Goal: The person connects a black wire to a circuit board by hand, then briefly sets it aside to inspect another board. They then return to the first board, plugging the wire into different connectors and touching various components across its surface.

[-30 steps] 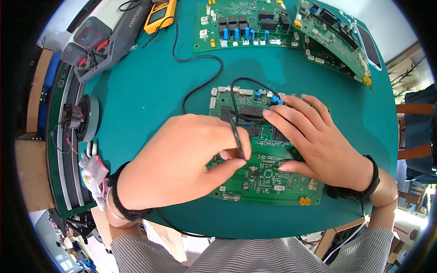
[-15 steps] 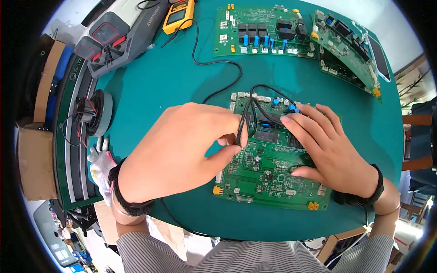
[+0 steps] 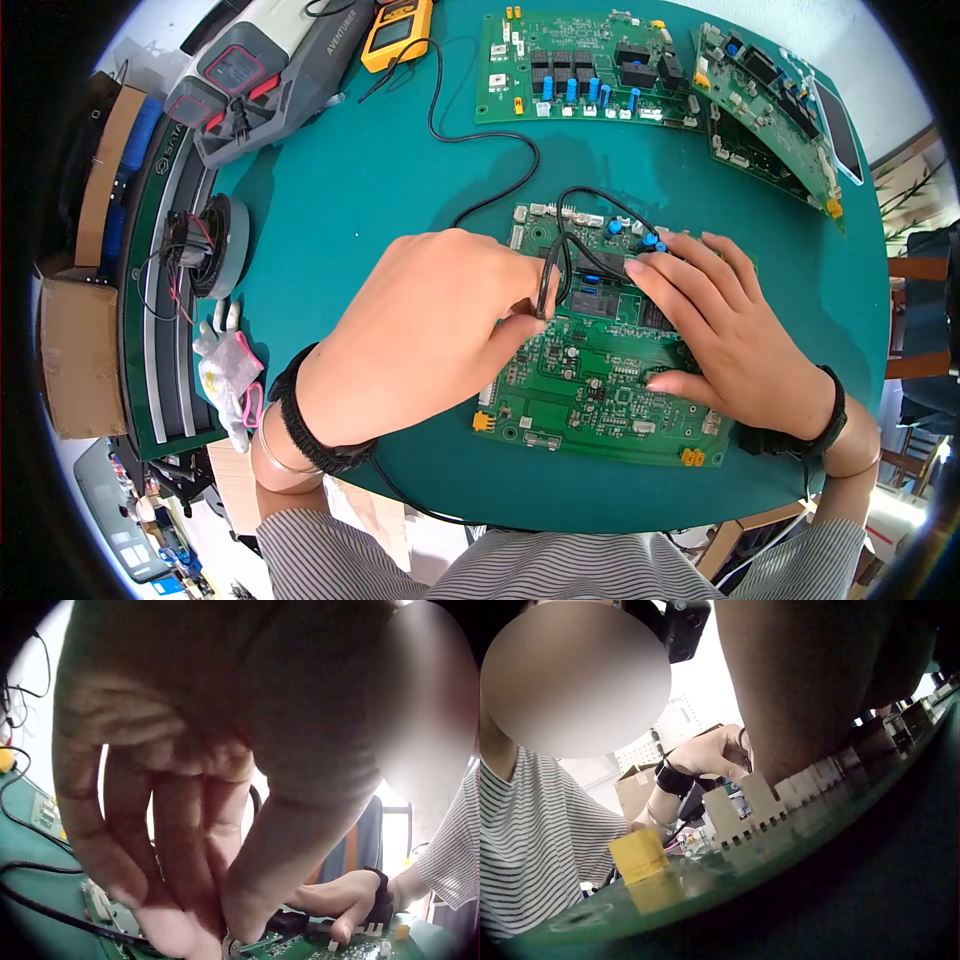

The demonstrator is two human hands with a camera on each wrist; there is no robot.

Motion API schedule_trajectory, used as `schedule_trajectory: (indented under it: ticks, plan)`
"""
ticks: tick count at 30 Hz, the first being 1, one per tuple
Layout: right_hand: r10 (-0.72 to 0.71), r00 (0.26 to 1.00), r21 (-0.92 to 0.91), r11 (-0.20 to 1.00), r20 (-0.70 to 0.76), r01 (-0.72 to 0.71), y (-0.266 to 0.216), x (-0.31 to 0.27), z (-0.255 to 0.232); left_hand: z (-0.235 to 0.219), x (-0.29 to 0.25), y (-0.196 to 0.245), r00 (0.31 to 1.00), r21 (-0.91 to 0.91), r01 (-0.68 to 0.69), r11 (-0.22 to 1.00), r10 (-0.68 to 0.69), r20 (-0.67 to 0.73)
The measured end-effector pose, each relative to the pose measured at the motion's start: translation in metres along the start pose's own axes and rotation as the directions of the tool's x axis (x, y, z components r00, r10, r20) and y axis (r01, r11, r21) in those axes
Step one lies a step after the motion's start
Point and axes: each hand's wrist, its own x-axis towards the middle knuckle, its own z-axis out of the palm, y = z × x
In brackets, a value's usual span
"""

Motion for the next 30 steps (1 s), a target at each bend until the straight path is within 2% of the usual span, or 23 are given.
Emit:
schedule_trajectory:
  ticks: [2,6,8,11,14,21,24,26,30]
  plan:
    - [0.0,1.0,-0.001,1.0,0.001,0.0,0.0,0.0,0.0,0.0,0.0,0.002,1.0,0.067,0.013,0.998,-0.013,0.003]
    - [-0.006,1.0,-0.002,1.0,-0.001,0.006,0.0,0.0,0.0,0.0,-0.001,0.005,1.0,0.04,0.0,0.999,0.001,-0.008]
    - [-0.003,1.0,-0.006,1.0,0.005,0.003,0.0,0.0,-0.001,0.001,0.0,0.004,0.997,0.106,-0.069,0.992,0.072,-0.025]
    - [-0.003,1.0,-0.02,1.0,0.009,0.003,0.0,0.001,-0.001,0.003,0.002,0.001,0.999,0.099,-0.038,0.994,0.039,-0.011]
    - [-0.002,1.0,-0.018,1.0,0.003,0.002,0.0,0.0,0.0,0.0,0.0,0.005,0.998,0.131,-0.061,0.989,0.062,-0.002]
    - [-0.009,0.999,-0.014,1.0,0.046,0.01,0.001,0.0,-0.002,-0.018,-0.006,0.002,0.999,0.044,-0.045,0.998,0.045,-0.006]
    - [-0.012,0.999,-0.023,1.0,0.049,0.013,-0.001,0.0,-0.002,-0.016,-0.005,0.002,0.999,0.048,0.013,0.999,-0.015,0.041]
    - [-0.015,0.999,-0.028,0.999,0.051,0.016,-0.001,0.0,-0.002,-0.015,-0.005,0.002,0.998,0.19,0.065,0.98,-0.066,-0.005]
    - [-0.01,0.999,-0.035,0.999,0.053,0.012,-0.001,0.0,-0.002,-0.014,-0.005,-0.001,0.994,0.202,0.089,0.975,-0.075,-0.078]
